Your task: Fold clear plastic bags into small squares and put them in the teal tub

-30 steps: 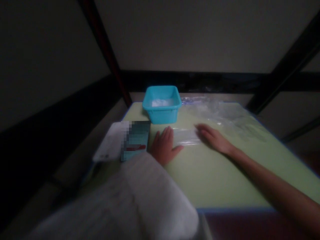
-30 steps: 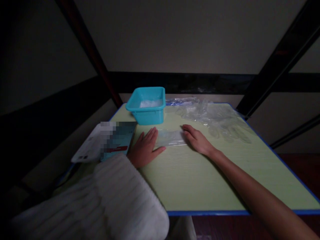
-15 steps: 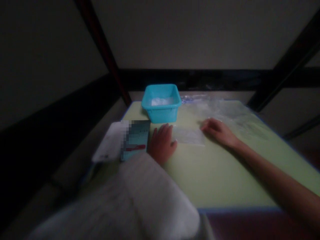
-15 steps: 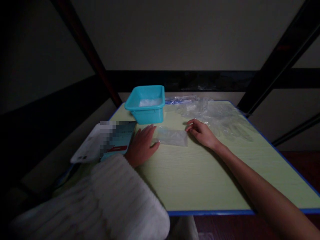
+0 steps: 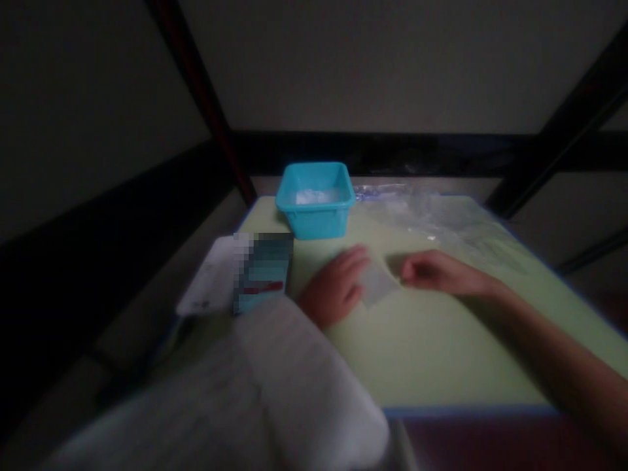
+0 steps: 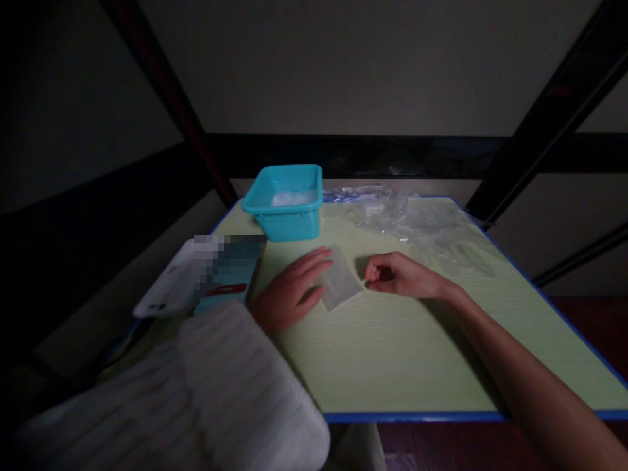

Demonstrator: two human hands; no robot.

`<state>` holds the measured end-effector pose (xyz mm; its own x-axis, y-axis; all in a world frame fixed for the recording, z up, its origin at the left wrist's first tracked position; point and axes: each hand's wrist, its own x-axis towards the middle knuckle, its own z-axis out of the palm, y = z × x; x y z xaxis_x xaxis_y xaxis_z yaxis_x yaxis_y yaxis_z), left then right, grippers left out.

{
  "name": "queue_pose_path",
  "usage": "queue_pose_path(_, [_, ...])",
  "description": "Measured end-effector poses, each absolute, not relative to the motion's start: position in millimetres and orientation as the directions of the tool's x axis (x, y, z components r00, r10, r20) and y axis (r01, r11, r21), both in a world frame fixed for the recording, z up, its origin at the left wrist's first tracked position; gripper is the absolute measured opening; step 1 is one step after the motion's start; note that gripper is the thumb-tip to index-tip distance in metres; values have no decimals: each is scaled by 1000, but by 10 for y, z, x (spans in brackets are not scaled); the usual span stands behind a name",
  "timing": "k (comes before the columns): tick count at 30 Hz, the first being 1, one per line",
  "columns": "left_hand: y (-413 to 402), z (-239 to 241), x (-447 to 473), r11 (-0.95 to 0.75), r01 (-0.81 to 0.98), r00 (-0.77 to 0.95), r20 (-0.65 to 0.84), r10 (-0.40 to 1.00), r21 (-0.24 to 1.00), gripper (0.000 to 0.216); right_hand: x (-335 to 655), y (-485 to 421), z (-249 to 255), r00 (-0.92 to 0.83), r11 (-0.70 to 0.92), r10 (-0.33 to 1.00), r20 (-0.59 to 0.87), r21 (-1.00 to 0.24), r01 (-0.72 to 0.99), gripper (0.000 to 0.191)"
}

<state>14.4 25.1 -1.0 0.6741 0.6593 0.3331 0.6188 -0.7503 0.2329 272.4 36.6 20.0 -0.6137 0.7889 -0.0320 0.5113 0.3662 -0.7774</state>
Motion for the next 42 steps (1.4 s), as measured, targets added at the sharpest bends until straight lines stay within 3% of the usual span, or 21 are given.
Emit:
queue_pose_path(4, [167, -38, 197, -847, 481, 826, 208, 525, 228, 55, 2727, 388, 146, -660, 533, 749, 53, -639, 554, 15])
queue_pose_path(10, [188, -52, 181, -845, 490, 844, 127, 521, 214, 60, 2714, 363, 151, -745, 737, 649, 156, -374, 564, 15])
queue_pose_path(13, [190, -51, 180, -845, 491, 843, 129, 523, 212, 60, 2713, 348, 152, -755, 756, 635, 163, -329, 565, 20])
queue_pose_path(16, [188, -57, 181, -847, 489, 843, 136, 520, 206, 60, 2706, 343, 134, -745, 750, 640, 188, -362, 553, 24])
queue_pose_path(20, [191, -59, 175, -858, 479, 854, 130, 505, 186, 60, 2692, 354, 119, -735, 721, 639, 226, -509, 471, 27])
queue_pose_path(26, [185, -43, 165, -868, 468, 866, 110, 488, 166, 56, 2739, 381, 206, -776, 607, 620, 119, -699, 378, 26])
queue_pose_path(33, [190, -75, 165, -865, 480, 863, 96, 495, 148, 56, 2756, 354, 273, -819, 599, 572, 38, -702, 386, 27])
queue_pose_path(42, [115, 21, 160, -833, 526, 836, 75, 543, 170, 51, 2707, 312, 318, -831, 656, 555, 42, -637, 406, 26])
